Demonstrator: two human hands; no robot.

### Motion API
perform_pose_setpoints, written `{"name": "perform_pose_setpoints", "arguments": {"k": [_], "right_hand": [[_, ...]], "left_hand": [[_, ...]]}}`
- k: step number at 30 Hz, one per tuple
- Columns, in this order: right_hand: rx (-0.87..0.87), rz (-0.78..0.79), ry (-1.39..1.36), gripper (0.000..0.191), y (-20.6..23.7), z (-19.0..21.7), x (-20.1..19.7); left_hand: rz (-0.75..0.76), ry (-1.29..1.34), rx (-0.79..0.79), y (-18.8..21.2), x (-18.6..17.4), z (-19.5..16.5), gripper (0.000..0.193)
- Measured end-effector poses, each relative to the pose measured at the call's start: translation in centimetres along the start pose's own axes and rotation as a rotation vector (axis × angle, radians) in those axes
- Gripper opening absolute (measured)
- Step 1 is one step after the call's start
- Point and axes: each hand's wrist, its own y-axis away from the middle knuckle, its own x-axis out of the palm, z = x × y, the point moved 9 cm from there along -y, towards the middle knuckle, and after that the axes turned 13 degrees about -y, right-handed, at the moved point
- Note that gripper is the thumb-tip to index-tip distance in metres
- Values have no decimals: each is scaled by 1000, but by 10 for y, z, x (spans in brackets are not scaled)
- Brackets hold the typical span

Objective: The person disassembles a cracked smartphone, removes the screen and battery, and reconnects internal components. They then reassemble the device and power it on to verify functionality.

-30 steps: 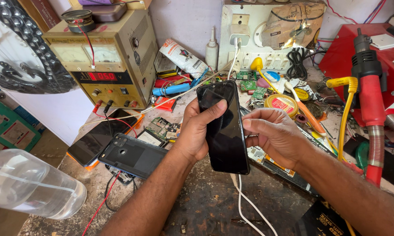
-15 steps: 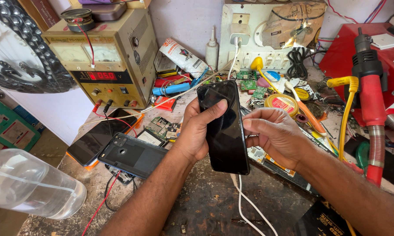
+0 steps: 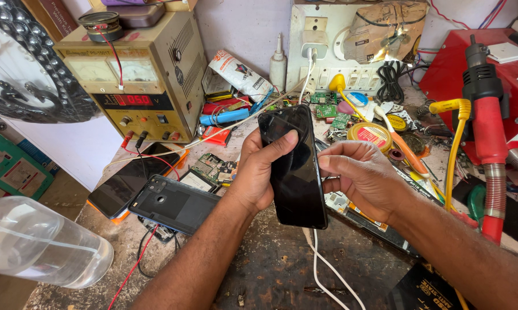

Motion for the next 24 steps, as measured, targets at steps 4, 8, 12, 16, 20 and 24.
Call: {"name": "perform_pose_setpoints", "arguments": {"k": [4,8,12,16,20,24], "right_hand": [[0,2,7,5,0,1,1],[-1,-8,10,5,0,1,0],[3,0,6,5,0,0,0],[2,-2,7,5,0,0,0],[-1,-4,8,5,0,1,-1],[1,-11,10,5,0,1,-1]], "left_hand": [[-4,6,-11,0,0,1,23],[-2,8,-16,0,1,1,24],[-9,3,-14,0,0,1,25],[-9,-4,-15,0,0,1,24],[-11,-14,-18,0,-1,1,23],[-11,-13,-17,0,-1,1,23]]}}
